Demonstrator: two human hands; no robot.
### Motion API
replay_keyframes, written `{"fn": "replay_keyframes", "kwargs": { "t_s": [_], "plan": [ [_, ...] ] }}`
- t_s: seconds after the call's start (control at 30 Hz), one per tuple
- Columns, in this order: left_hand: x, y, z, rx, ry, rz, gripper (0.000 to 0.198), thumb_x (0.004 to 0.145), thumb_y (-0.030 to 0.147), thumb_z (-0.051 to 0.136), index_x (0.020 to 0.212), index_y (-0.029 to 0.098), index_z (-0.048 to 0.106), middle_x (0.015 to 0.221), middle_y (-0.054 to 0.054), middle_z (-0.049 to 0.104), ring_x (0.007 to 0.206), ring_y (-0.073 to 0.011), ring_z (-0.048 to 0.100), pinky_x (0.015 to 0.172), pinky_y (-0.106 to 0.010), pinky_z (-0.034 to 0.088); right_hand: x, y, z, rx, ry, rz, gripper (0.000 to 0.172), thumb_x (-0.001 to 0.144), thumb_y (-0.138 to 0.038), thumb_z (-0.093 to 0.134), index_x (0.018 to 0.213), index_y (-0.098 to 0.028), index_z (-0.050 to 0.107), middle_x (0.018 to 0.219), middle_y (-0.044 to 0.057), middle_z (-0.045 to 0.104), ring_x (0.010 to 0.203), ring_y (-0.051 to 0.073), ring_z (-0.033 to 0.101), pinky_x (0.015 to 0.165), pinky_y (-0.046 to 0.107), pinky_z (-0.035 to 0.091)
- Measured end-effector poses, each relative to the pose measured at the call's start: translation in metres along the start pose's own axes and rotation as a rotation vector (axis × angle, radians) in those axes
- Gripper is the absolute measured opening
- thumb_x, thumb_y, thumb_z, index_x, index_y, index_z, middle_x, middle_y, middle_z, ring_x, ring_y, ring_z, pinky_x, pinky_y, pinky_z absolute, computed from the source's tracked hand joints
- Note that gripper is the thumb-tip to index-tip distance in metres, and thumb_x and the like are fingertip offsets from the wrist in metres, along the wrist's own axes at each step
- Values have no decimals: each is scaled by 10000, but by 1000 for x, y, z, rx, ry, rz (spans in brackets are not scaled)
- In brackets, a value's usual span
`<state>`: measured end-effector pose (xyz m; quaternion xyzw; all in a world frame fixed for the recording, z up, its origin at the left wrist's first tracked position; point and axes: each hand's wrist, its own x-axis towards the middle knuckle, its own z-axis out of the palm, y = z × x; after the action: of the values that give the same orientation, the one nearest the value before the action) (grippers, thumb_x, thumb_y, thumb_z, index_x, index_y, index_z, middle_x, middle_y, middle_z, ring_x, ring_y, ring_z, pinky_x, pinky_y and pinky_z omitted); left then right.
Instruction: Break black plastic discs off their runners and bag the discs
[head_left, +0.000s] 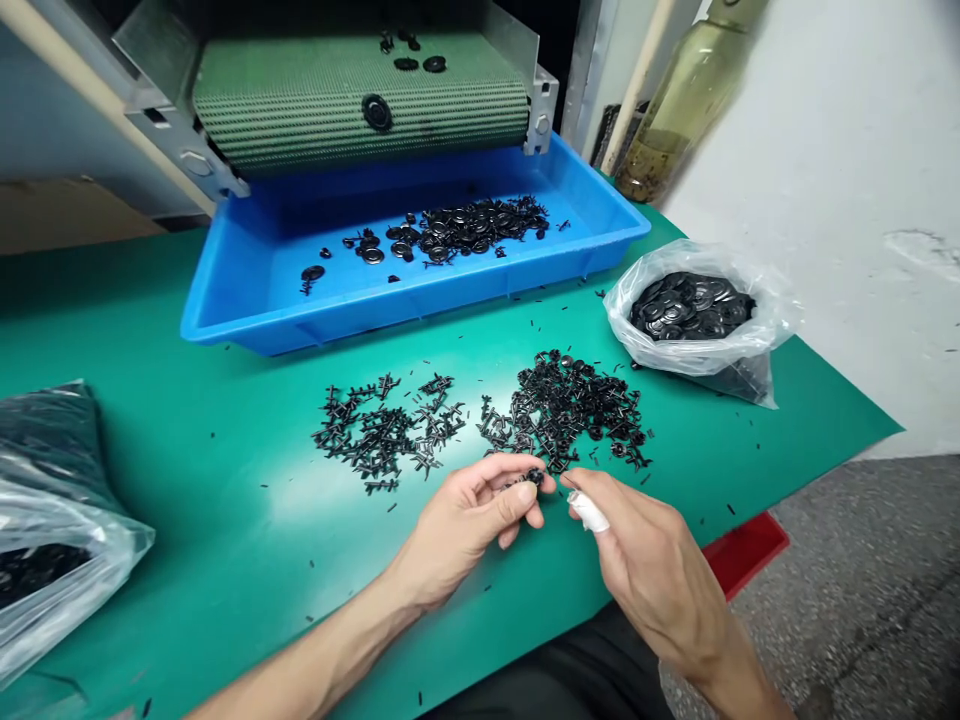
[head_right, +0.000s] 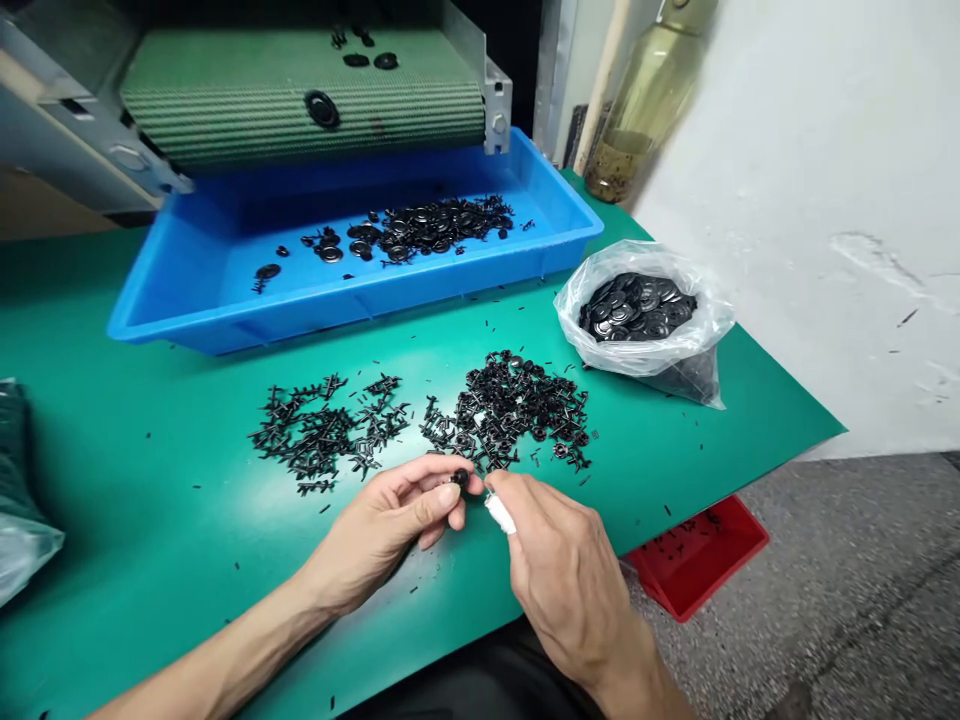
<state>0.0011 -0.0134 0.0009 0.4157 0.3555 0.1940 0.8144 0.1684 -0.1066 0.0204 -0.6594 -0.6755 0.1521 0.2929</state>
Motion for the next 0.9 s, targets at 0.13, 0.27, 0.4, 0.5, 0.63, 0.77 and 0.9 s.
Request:
{"fn": "replay_keyframes", "kwargs": {
  "t_s": [0.13,0.27,0.4,0.5,0.63,0.77,0.9],
  "plan": [
    [-2,0,-2,136,-28,17,316,837,356,691,1096,175,678,704,6,616,579,-81,413,537,-225,296,8,-1,0,-3,-62,-54,413,921,-71,360,1227,-211,599,806,30,581,700,143,586,642,251,485],
    [0,-2,-3,99,-18,21,286,840,352,688,1049,157,684,682,11,599,573,-75,410,532,-216,300,10,0,9,61,-67,-41,388,932,-85,400,1207,-237,628,836,26,567,703,127,575,658,239,478],
    [3,-5,-3,-92,11,47,280,801,313,740,1010,162,630,712,5,627,578,-73,467,497,-193,300,6,-3,16,139,33,-35,364,940,-85,398,1193,-202,632,913,54,601,783,141,604,703,250,489],
    [3,-6,-3,-138,-3,75,221,831,312,712,947,155,607,691,-4,660,529,-62,495,512,-192,342,5,-5,13,157,-29,-51,383,946,-95,370,1244,-200,588,968,61,626,820,150,619,696,249,496],
    [3,-6,-6,-98,-33,59,197,849,293,692,948,131,639,785,-81,730,627,-118,618,640,-250,455,4,0,7,106,-5,-27,341,936,-87,376,1181,-202,584,1019,50,663,871,161,635,753,263,493],
    [5,-6,-9,-148,-39,57,198,828,244,716,986,138,663,844,-69,709,700,-120,616,650,-235,453,3,4,2,12,-84,-33,335,911,-69,380,1124,-219,591,948,41,646,820,180,610,729,302,467],
    [6,-4,-9,-202,-8,94,173,805,228,740,941,155,662,885,-38,651,729,-94,565,547,-175,369,5,3,-4,-36,-107,-72,336,908,-72,380,1154,-195,573,913,48,623,807,188,579,704,312,445]
  ]
}}
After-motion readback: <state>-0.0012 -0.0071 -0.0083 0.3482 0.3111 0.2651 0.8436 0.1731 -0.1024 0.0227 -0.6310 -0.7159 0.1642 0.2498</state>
